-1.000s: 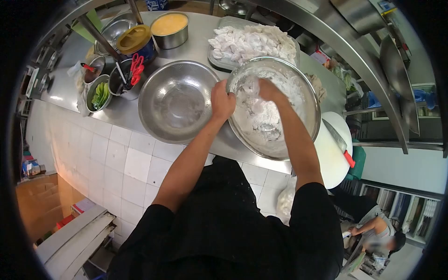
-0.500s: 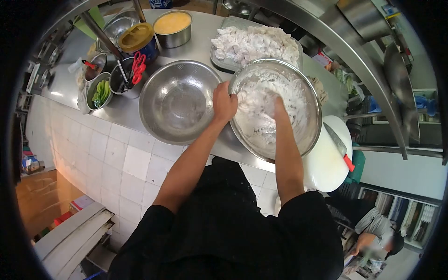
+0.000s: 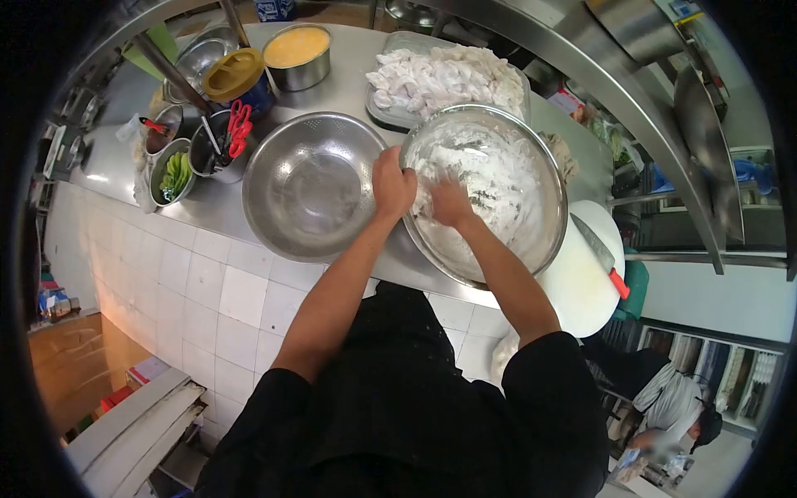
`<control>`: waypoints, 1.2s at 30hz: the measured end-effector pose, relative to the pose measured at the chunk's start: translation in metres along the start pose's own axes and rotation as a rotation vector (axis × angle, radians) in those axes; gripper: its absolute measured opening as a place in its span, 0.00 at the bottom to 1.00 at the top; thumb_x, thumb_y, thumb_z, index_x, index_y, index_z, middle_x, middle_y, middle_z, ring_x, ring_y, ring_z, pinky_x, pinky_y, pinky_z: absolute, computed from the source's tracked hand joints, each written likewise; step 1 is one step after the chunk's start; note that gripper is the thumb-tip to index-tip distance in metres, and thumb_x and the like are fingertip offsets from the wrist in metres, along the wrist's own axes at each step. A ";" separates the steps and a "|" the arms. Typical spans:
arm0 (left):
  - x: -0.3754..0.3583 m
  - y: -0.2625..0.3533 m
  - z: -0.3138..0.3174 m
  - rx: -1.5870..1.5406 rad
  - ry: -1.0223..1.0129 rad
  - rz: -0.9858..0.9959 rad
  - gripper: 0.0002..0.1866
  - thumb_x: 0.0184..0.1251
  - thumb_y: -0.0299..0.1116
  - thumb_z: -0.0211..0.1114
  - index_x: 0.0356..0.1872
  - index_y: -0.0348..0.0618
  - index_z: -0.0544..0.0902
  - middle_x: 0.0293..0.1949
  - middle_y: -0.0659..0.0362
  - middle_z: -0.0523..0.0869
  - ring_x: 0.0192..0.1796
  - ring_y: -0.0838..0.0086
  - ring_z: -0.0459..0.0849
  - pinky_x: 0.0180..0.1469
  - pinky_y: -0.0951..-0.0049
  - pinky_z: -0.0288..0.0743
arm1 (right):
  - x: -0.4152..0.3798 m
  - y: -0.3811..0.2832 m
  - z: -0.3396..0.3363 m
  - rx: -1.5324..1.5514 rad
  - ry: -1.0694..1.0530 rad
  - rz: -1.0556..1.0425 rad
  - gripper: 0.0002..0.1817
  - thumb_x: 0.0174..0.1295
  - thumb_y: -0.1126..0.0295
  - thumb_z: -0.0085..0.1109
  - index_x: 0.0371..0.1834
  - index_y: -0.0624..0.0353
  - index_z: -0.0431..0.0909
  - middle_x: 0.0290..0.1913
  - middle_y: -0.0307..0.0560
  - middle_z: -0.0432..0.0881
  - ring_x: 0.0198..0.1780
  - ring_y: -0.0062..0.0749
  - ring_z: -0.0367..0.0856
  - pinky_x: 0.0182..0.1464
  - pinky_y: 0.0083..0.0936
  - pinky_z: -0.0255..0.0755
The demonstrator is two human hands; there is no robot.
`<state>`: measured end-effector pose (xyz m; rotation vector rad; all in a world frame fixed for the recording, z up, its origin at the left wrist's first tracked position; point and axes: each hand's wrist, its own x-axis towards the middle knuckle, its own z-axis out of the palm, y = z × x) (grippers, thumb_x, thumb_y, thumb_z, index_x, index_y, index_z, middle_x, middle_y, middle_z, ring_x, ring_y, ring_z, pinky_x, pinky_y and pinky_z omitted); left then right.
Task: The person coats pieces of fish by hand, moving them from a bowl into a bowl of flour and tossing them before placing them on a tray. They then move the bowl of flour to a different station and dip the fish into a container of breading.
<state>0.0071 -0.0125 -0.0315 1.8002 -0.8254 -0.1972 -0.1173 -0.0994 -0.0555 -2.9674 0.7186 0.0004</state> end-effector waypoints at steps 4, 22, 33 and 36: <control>0.003 0.005 -0.006 0.027 -0.027 0.022 0.21 0.49 0.22 0.56 0.49 0.31 0.72 0.46 0.43 0.76 0.50 0.49 0.72 0.54 0.56 0.65 | 0.046 0.083 0.037 0.257 -0.076 0.112 0.30 0.47 0.63 0.66 0.56 0.59 0.71 0.60 0.61 0.68 0.58 0.49 0.69 0.58 0.39 0.67; 0.005 0.002 -0.003 -0.014 0.005 0.056 0.20 0.48 0.22 0.56 0.47 0.32 0.74 0.44 0.43 0.77 0.48 0.48 0.73 0.51 0.55 0.65 | -0.013 0.033 -0.010 0.038 -0.079 -0.138 0.34 0.40 0.70 0.69 0.57 0.56 0.71 0.53 0.61 0.73 0.53 0.53 0.74 0.55 0.40 0.68; 0.004 0.006 -0.005 0.018 -0.031 0.008 0.22 0.49 0.22 0.56 0.50 0.30 0.73 0.47 0.43 0.77 0.50 0.48 0.72 0.54 0.56 0.65 | 0.004 -0.015 -0.007 -0.042 -0.036 0.093 0.26 0.44 0.70 0.66 0.51 0.57 0.74 0.43 0.56 0.78 0.48 0.47 0.76 0.50 0.37 0.71; 0.004 0.005 -0.005 0.026 -0.032 0.003 0.22 0.49 0.22 0.56 0.50 0.30 0.73 0.48 0.43 0.76 0.51 0.49 0.72 0.55 0.57 0.65 | 0.012 0.026 -0.010 0.633 0.108 -0.007 0.19 0.44 0.74 0.65 0.42 0.60 0.76 0.41 0.51 0.79 0.43 0.43 0.78 0.48 0.31 0.73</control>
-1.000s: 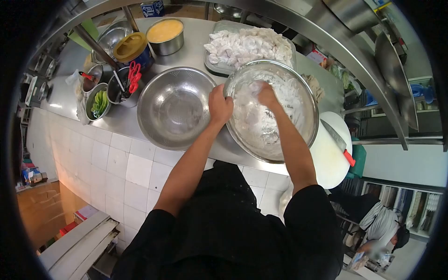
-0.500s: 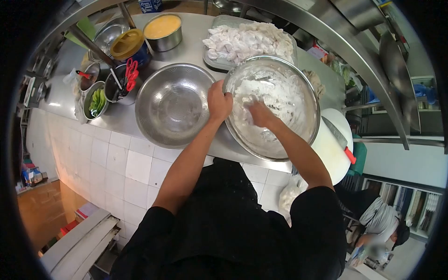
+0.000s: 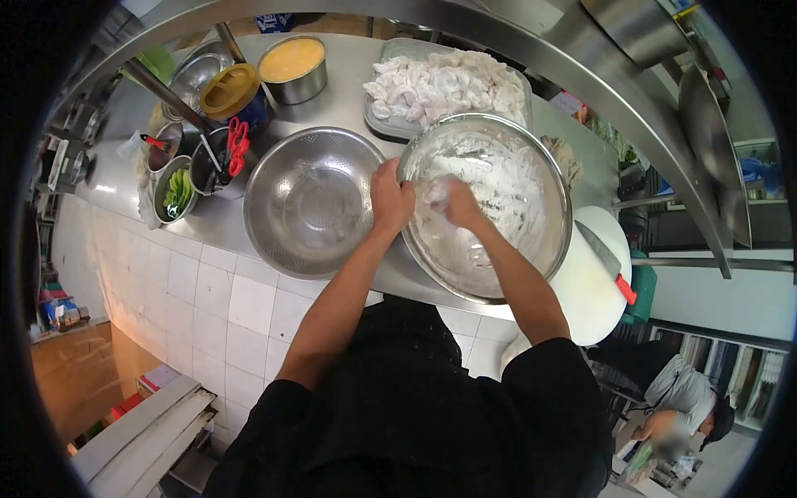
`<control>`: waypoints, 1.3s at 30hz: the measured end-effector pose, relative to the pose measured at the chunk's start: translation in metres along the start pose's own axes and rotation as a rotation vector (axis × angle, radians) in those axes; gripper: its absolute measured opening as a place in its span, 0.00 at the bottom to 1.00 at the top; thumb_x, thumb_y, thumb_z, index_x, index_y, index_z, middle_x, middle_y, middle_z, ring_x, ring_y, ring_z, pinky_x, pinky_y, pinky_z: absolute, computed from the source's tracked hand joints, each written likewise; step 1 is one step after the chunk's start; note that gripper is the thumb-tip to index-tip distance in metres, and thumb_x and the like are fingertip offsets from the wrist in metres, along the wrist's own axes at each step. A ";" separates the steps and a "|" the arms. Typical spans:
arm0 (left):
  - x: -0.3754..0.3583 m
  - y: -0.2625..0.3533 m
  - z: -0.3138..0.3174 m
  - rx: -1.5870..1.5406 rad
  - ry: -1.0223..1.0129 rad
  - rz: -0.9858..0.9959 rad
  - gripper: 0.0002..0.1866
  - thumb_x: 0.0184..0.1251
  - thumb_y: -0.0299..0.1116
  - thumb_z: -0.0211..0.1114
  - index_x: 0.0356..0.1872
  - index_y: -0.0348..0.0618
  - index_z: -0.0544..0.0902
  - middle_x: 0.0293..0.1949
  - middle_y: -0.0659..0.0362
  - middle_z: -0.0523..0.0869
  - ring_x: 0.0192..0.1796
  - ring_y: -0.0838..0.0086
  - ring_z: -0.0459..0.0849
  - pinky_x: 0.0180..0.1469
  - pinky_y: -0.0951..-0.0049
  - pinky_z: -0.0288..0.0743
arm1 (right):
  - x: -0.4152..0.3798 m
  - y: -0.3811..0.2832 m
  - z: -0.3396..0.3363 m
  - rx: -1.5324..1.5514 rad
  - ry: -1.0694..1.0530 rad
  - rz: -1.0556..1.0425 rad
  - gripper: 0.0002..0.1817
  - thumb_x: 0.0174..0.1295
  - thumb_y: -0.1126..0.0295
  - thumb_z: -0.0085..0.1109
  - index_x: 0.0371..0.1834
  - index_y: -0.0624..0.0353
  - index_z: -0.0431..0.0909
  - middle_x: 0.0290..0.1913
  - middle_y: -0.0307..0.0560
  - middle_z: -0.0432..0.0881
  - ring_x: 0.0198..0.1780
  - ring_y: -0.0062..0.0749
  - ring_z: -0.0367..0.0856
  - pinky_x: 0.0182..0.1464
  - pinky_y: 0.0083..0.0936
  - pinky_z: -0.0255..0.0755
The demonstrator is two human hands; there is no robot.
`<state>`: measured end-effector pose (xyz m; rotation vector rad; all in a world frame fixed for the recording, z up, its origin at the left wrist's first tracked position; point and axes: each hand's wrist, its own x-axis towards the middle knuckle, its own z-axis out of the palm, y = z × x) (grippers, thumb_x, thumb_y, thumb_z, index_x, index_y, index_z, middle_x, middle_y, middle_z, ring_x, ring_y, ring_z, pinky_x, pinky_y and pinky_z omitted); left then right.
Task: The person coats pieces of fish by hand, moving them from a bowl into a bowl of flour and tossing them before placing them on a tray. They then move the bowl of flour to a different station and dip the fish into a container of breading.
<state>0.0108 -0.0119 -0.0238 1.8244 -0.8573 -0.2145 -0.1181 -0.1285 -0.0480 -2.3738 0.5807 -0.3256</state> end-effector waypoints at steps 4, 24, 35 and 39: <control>0.000 0.003 -0.001 -0.002 -0.031 -0.052 0.22 0.50 0.22 0.56 0.51 0.30 0.73 0.48 0.44 0.76 0.51 0.50 0.72 0.55 0.58 0.65 | 0.024 -0.009 -0.074 0.414 -0.037 0.310 0.18 0.50 0.78 0.62 0.47 0.60 0.73 0.45 0.44 0.79 0.47 0.33 0.78 0.48 0.26 0.73; -0.004 0.010 -0.004 0.008 -0.016 -0.056 0.22 0.48 0.21 0.56 0.49 0.31 0.73 0.46 0.42 0.77 0.49 0.49 0.73 0.54 0.57 0.65 | 0.265 0.101 -0.117 -0.814 0.061 0.374 0.27 0.57 0.56 0.48 0.62 0.50 0.65 0.63 0.51 0.67 0.67 0.53 0.59 0.60 0.60 0.55; 0.001 0.008 -0.003 -0.007 -0.020 -0.064 0.20 0.49 0.21 0.56 0.48 0.31 0.73 0.42 0.42 0.77 0.48 0.49 0.72 0.51 0.55 0.65 | 0.053 0.061 -0.161 -0.321 -0.008 0.499 0.20 0.56 0.58 0.54 0.44 0.65 0.75 0.44 0.64 0.79 0.48 0.55 0.78 0.51 0.40 0.69; 0.011 0.014 -0.013 0.050 -0.146 -0.099 0.19 0.49 0.21 0.58 0.46 0.31 0.71 0.41 0.41 0.77 0.47 0.48 0.73 0.50 0.55 0.66 | 0.000 0.186 -0.098 -0.595 0.194 0.752 0.22 0.52 0.56 0.56 0.39 0.66 0.77 0.41 0.65 0.79 0.46 0.55 0.79 0.49 0.42 0.72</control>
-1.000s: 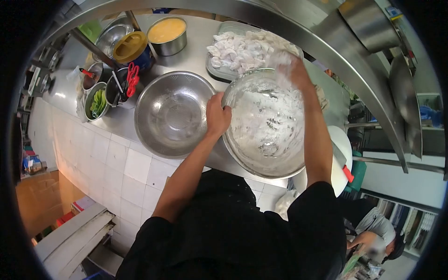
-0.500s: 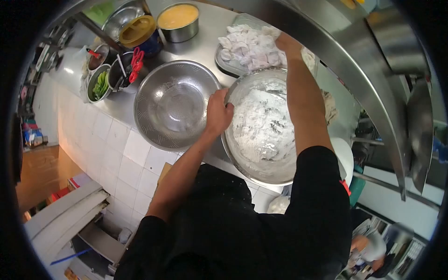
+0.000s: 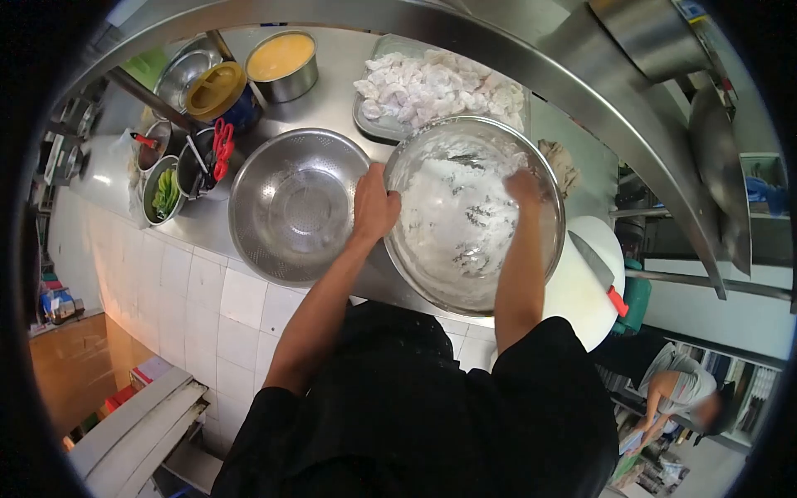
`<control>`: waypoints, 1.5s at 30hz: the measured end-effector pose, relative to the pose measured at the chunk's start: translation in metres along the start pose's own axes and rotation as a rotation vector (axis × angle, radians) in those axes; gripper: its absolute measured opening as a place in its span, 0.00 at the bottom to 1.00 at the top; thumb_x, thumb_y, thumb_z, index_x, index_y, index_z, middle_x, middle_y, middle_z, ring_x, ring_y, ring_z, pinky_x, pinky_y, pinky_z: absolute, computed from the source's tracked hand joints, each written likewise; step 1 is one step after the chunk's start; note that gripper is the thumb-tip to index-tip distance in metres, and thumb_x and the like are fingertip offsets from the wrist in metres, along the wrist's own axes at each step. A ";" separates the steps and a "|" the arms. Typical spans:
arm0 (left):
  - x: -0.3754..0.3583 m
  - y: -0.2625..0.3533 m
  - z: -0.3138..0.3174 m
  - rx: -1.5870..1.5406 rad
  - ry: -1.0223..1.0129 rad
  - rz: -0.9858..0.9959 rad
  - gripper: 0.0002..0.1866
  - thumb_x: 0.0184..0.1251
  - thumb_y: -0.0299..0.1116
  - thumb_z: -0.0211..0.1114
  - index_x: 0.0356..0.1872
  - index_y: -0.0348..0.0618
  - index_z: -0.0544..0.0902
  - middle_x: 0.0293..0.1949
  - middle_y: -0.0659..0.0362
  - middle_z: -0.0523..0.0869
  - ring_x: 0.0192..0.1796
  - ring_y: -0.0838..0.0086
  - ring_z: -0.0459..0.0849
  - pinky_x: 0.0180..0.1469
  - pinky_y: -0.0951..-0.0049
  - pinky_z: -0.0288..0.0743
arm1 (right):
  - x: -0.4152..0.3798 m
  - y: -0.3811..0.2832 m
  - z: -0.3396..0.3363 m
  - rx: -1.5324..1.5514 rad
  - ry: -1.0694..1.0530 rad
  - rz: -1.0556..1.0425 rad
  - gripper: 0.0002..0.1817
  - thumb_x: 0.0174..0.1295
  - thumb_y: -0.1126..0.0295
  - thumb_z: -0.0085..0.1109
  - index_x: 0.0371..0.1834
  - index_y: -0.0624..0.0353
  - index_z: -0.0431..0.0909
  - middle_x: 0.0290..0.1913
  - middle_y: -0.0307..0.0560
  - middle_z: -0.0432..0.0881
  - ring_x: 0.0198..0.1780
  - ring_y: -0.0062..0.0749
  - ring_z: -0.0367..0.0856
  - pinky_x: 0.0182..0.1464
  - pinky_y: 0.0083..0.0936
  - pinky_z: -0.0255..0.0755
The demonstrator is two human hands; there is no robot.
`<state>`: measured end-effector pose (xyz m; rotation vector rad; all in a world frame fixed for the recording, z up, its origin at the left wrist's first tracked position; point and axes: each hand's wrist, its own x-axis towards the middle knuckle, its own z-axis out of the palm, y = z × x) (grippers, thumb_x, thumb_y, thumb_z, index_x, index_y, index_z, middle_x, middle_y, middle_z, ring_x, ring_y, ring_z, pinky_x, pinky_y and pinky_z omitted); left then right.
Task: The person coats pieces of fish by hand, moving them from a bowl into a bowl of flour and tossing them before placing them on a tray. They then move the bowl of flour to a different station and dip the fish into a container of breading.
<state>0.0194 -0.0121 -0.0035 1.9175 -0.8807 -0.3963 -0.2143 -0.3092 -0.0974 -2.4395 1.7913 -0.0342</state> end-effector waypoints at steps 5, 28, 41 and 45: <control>0.008 -0.002 -0.005 0.008 -0.193 -0.101 0.14 0.50 0.23 0.58 0.39 0.32 0.68 0.37 0.38 0.79 0.43 0.44 0.77 0.47 0.52 0.69 | -0.033 -0.124 0.067 0.256 0.222 -0.610 0.10 0.44 0.68 0.56 0.28 0.63 0.75 0.33 0.58 0.77 0.39 0.54 0.74 0.45 0.42 0.69; -0.084 0.024 -0.050 -0.530 0.078 -0.119 0.14 0.44 0.17 0.53 0.34 0.28 0.81 0.41 0.52 0.81 0.40 0.70 0.79 0.43 0.77 0.70 | -0.222 -0.050 -0.041 -0.102 -0.371 -1.264 0.27 0.55 0.58 0.58 0.61 0.40 0.68 0.64 0.53 0.66 0.59 0.50 0.68 0.57 0.42 0.65; -0.307 0.047 -0.131 -0.239 0.445 -0.256 0.20 0.45 0.23 0.55 0.44 0.34 0.79 0.36 0.53 0.84 0.39 0.69 0.80 0.46 0.73 0.72 | -0.301 -0.026 -0.111 0.028 -0.487 -1.246 0.22 0.49 0.73 0.58 0.51 0.60 0.74 0.50 0.58 0.76 0.54 0.51 0.71 0.59 0.40 0.63; -0.385 0.044 -0.159 -0.497 0.701 -0.436 0.20 0.48 0.24 0.55 0.46 0.35 0.78 0.36 0.51 0.84 0.38 0.68 0.81 0.45 0.71 0.72 | -0.342 -0.126 -0.091 0.117 -0.328 -1.528 0.21 0.50 0.70 0.60 0.50 0.58 0.75 0.48 0.58 0.77 0.53 0.52 0.72 0.58 0.40 0.64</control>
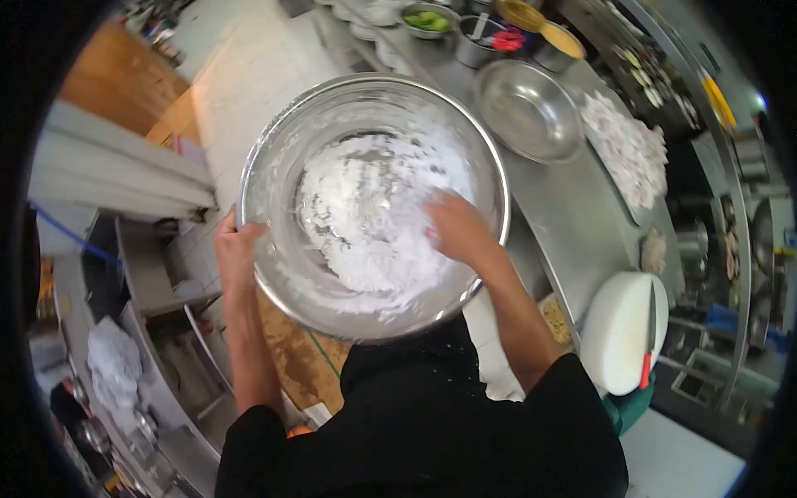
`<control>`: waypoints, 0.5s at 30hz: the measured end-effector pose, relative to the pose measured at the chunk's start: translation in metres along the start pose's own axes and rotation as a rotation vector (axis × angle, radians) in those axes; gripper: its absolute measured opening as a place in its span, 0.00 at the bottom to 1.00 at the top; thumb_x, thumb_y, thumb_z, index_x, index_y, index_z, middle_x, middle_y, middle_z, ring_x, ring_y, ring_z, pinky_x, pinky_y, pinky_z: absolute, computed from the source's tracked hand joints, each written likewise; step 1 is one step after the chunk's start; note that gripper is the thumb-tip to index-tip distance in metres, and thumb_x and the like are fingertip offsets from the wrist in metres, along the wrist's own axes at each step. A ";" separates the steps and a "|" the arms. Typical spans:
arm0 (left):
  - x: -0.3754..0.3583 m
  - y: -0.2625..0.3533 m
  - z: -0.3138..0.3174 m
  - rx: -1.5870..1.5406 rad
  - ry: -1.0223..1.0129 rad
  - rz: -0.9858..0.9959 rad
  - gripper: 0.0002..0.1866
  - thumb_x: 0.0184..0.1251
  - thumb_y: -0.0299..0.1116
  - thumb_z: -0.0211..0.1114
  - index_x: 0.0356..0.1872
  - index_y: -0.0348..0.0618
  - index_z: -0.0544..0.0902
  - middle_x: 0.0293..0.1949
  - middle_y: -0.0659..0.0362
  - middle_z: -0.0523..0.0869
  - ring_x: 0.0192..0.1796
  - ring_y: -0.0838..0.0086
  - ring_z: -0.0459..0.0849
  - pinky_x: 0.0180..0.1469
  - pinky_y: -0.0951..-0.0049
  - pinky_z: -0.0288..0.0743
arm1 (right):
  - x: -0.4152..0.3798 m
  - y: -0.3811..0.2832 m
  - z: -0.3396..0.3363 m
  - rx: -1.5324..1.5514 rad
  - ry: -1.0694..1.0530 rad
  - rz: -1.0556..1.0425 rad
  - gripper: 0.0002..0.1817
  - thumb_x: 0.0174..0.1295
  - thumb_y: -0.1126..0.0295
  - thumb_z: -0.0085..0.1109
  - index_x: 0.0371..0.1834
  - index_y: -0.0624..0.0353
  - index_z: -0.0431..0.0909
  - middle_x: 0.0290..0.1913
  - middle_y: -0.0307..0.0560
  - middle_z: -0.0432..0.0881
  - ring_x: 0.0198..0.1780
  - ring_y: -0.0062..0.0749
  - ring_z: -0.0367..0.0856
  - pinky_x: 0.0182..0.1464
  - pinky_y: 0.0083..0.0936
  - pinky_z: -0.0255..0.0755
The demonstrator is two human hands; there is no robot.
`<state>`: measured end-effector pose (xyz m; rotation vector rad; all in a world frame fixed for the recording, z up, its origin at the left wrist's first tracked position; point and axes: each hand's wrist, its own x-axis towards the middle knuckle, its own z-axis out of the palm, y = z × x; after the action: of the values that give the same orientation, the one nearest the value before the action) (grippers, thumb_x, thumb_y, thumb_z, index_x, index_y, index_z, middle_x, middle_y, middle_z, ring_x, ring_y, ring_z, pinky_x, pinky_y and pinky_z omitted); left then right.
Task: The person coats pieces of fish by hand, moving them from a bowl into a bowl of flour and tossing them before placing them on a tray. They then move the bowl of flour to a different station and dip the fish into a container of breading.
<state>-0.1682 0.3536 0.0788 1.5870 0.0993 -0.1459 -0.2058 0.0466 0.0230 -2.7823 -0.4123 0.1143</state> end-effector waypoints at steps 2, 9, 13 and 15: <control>-0.003 -0.065 -0.012 0.432 0.318 0.098 0.18 0.52 0.25 0.55 0.46 0.35 0.79 0.35 0.50 0.84 0.38 0.67 0.81 0.45 0.70 0.72 | 0.063 -0.026 0.024 0.095 -0.028 -0.094 0.16 0.50 0.72 0.58 0.44 0.60 0.77 0.43 0.61 0.79 0.48 0.53 0.75 0.52 0.40 0.68; -0.003 -0.133 -0.095 0.172 0.568 -0.023 0.12 0.46 0.18 0.53 0.33 0.32 0.80 0.26 0.61 0.80 0.26 0.80 0.74 0.30 0.79 0.68 | 0.165 -0.043 0.045 0.472 0.031 -0.171 0.14 0.51 0.76 0.56 0.42 0.64 0.79 0.39 0.60 0.81 0.44 0.51 0.79 0.47 0.33 0.71; 0.025 -0.157 -0.102 0.173 0.667 0.054 0.11 0.46 0.17 0.53 0.31 0.33 0.80 0.25 0.61 0.80 0.26 0.80 0.75 0.29 0.79 0.68 | 0.210 -0.045 0.101 0.705 -0.095 -0.220 0.13 0.51 0.75 0.57 0.41 0.64 0.79 0.38 0.59 0.82 0.43 0.48 0.80 0.47 0.32 0.71; 0.054 -0.152 -0.094 0.165 0.688 0.079 0.11 0.46 0.17 0.53 0.31 0.33 0.80 0.25 0.60 0.80 0.26 0.81 0.75 0.29 0.79 0.67 | 0.238 -0.047 0.123 0.711 -0.262 -0.247 0.14 0.50 0.72 0.59 0.41 0.64 0.79 0.38 0.59 0.82 0.42 0.46 0.80 0.46 0.31 0.71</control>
<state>-0.1356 0.4491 -0.0776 1.7435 0.5692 0.4704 -0.0063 0.1972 -0.0853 -2.0058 -0.6294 0.4688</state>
